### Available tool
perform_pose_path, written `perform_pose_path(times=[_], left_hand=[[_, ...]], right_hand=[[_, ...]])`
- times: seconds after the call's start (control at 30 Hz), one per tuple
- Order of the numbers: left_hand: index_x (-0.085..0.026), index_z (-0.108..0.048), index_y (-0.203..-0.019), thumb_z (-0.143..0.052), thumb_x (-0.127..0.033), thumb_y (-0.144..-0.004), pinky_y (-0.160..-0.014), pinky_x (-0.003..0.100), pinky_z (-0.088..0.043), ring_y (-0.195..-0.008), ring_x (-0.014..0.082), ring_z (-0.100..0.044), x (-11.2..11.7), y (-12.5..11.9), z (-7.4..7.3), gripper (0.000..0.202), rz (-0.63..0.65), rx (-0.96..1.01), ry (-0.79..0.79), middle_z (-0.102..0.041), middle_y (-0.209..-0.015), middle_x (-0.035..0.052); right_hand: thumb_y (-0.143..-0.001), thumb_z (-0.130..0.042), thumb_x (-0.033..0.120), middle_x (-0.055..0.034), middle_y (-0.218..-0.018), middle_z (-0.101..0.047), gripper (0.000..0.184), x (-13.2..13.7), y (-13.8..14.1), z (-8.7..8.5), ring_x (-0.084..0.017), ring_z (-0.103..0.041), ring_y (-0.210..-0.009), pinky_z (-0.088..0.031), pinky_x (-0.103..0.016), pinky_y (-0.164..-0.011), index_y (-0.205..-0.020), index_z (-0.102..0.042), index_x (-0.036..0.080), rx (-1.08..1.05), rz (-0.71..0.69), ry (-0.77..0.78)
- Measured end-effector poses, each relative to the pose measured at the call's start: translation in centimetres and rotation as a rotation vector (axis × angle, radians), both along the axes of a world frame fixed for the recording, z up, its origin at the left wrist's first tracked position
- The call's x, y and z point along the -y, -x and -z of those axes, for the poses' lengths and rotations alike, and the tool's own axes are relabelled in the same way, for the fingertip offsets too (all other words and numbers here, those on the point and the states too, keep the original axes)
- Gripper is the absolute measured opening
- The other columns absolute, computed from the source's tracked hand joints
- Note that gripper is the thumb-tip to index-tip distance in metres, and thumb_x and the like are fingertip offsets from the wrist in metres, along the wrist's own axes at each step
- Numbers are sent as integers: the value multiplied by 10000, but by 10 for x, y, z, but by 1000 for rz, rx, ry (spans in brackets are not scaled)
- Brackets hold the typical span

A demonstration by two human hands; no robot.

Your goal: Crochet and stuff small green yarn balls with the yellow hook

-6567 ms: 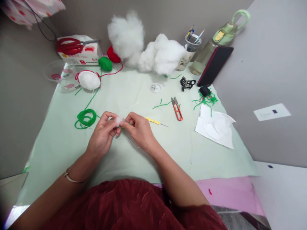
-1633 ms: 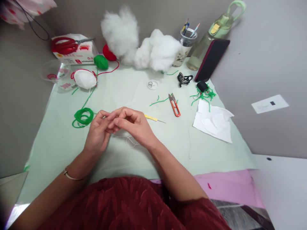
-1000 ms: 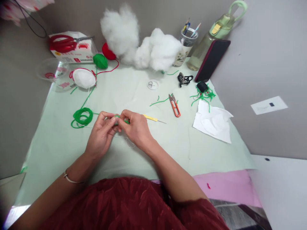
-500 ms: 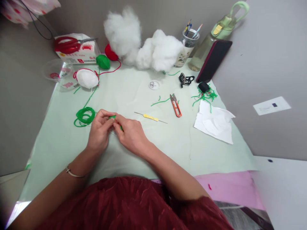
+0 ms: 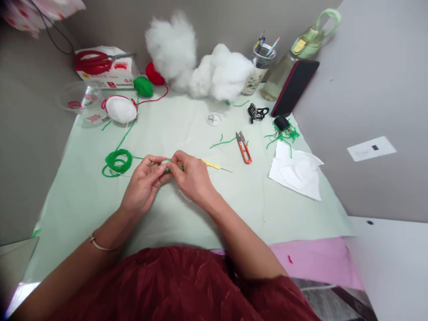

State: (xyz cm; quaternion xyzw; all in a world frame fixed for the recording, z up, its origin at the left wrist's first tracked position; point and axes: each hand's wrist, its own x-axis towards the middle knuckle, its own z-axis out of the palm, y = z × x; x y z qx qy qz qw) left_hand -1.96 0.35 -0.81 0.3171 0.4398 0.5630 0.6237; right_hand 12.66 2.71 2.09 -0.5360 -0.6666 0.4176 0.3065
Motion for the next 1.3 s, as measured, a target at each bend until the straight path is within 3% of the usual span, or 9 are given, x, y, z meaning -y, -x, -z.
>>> perform_pose_path(times=[0.13, 0.23, 0.37, 0.53, 0.73, 0.83, 0.97, 1.1, 1.3], left_hand=[[-195, -628, -919, -834, -295, -793, -717, 265, -564, -766, 140, -682, -5, 4, 10, 262, -70, -90, -97, -718, -876, 15], [-191, -642, -905, -838, -246, -780, -734, 258, -552, -829, 152, -687, -9, 8, 14, 238, -134, -170, -176, -710, -886, 21], [-202, -608, -944, -814, -254, -815, -737, 274, -553, -855, 158, -688, -10, 6, 15, 249, -171, -222, -255, -718, -946, 31], [-212, -571, -973, -799, -292, -853, -727, 278, -564, -847, 151, -692, -4, 0, 13, 270, -159, -246, -306, -728, -1001, 43], [-205, -599, -983, -781, -342, -880, -821, 329, -595, -950, 188, -722, -1, 0, 7, 249, -98, -267, -295, -741, -1030, 65], [-205, -606, -948, -796, -317, -857, -792, 320, -591, -872, 173, -713, -4, 3, 10, 239, -118, -266, -280, -732, -970, 44], [-207, -614, -917, -829, -296, -811, -864, 317, -573, -926, 178, -702, -8, 8, 16, 256, -171, -251, -272, -709, -930, 24], [-211, -618, -927, -812, -288, -819, -881, 320, -565, -917, 179, -704, -10, 12, 18, 236, -101, -202, -220, -726, -929, 26], [-200, -683, -1074, -745, -312, -899, -777, 293, -565, -785, 153, -695, -9, 11, 12, 217, 108, -159, -123, -722, -938, 22]], right_hand=[[-972, -489, 277, 34, -687, -592, 155, 10, 6, -6, -137, -469, -624, -339, -268, -659, -837, -541, 220, -30, -138, 11], [-950, -480, 245, 38, -668, -565, 111, 18, 17, -6, -143, -450, -604, -327, -279, -654, -849, -524, 232, -9, -103, -14], [-937, -541, 316, 65, -589, -490, 182, 15, 21, 1, -121, -397, -556, -322, -266, -610, -782, -552, 222, -196, -16, 103], [-904, -617, 371, 37, -653, -606, 252, 4, 12, 7, -107, -442, -579, -341, -250, -600, -719, -600, 200, -330, 27, 164], [-909, -613, 369, 46, -597, -590, 245, 3, 6, 3, -107, -401, -547, -315, -249, -583, -726, -593, 208, -123, 88, 67], [-971, -528, 357, 34, -645, -621, 213, 9, 9, -1, -117, -419, -553, -334, -262, -623, -825, -585, 212, 9, -14, -36], [-994, -423, 276, 5, -678, -616, 160, 22, 21, -3, -157, -481, -587, -309, -288, -633, -975, -564, 204, 187, -126, -135], [-982, -433, 251, 20, -658, -578, 152, 25, 23, 0, -150, -468, -581, -312, -286, -634, -981, -575, 197, 146, -138, -115], [-920, -595, 305, 50, -622, -523, 185, 6, 0, -5, -108, -409, -585, -319, -267, -617, -783, -639, 188, -223, -72, 87]])
